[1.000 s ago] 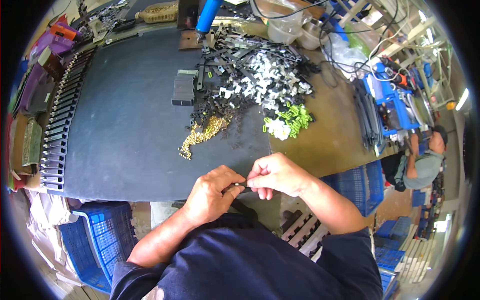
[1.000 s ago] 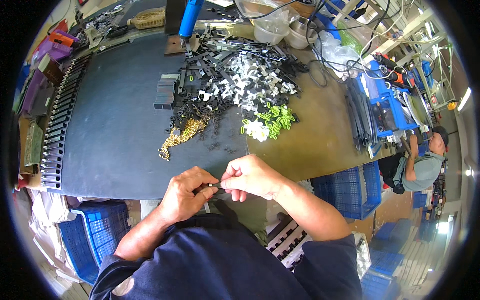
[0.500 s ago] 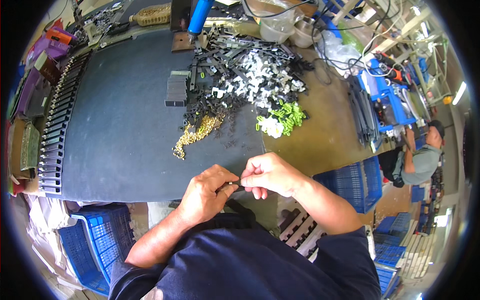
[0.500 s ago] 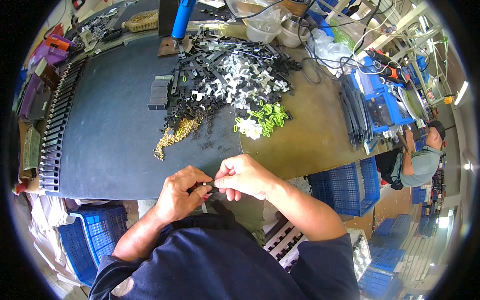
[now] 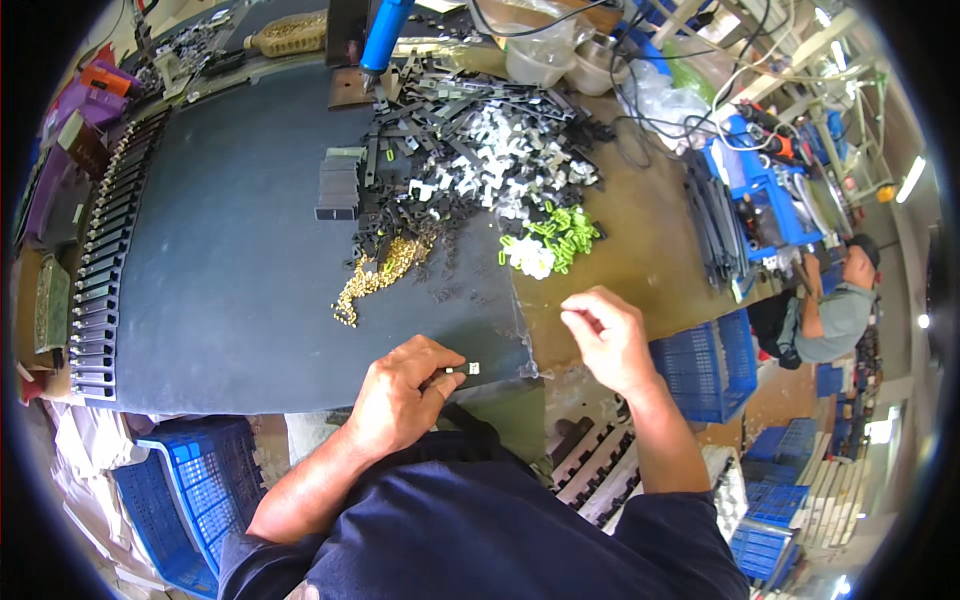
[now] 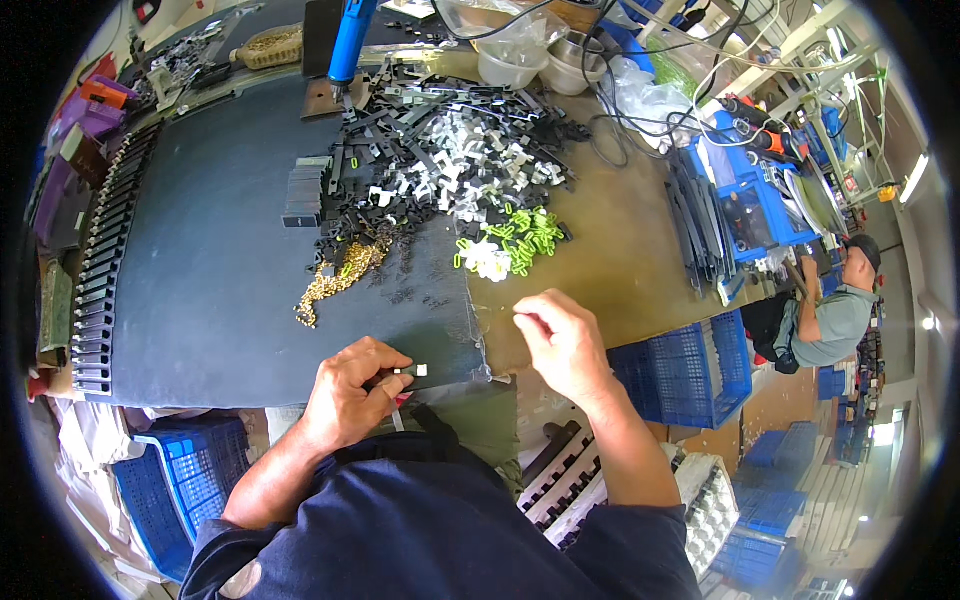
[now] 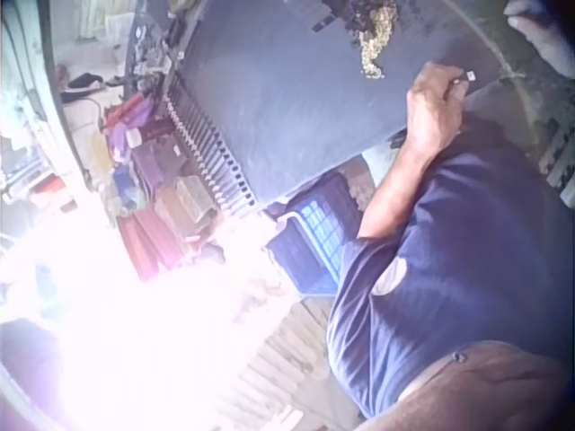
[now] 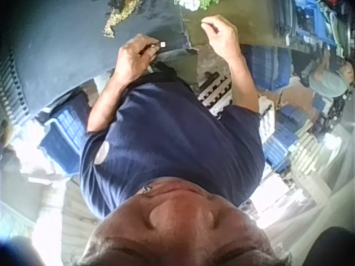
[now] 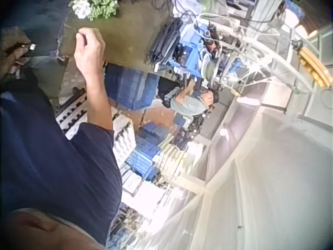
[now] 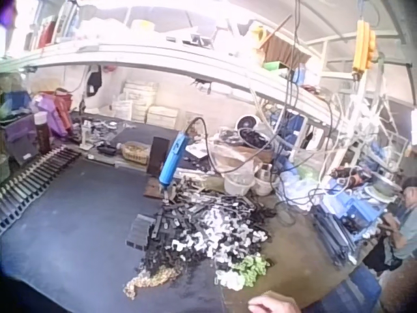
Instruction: The person assembles small plastic and metal components by hand at a workbench.
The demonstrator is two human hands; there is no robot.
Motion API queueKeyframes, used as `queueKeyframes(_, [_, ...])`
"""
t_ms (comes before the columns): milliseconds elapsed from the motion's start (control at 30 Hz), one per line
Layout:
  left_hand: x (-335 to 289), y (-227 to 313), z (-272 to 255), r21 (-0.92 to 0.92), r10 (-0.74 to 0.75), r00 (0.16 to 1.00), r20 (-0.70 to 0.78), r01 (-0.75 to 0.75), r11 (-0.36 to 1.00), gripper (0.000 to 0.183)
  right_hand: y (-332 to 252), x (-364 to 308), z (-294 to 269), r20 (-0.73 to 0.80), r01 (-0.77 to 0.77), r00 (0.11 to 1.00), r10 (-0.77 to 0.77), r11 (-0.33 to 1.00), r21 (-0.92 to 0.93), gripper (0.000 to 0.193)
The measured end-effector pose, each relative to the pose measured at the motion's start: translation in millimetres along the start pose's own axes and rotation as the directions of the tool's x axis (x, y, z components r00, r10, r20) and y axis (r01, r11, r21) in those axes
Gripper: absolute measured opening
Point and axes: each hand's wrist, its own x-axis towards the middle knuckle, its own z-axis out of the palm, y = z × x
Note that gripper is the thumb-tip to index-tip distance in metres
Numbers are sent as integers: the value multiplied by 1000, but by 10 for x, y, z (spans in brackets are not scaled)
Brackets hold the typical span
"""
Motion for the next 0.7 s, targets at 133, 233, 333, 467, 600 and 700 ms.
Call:
queueKeyframes(133, [9, 7, -5, -1, 2, 1000, 0, -2, 1000, 15, 29, 34, 94, 55, 111, 993, -107, 991, -81, 13])
queueKeyframes(233, [3, -5, 1, -15, 31, 999, -9, -31, 999, 16, 91, 70, 135, 49, 138, 990, -133, 980, -141, 14])
queueKeyframes(333, [0, -9, 1, -14, 19, 1000, -7, -19, 1000, 16, 100, 91, 146, 60, 122, 992, -115, 983, -134, 11])
queueKeyframes(467, [-2, -12, 5, -20, 23, 1000, -9, -23, 1000, 15, 89, 122, 150, 106, 163, 983, -147, 974, -158, 11])
queueKeyframes(600, [3, 0, -1, -28, 17, 1000, -12, -17, 999, 16, 77, 195, 193, 120, 173, 982, -148, 958, -229, 5])
queueKeyframes(700, [3, 6, -7, -30, 22, 1000, -14, -22, 999, 16, -50, 225, 239, 79, 155, 987, -139, 957, -244, 5])
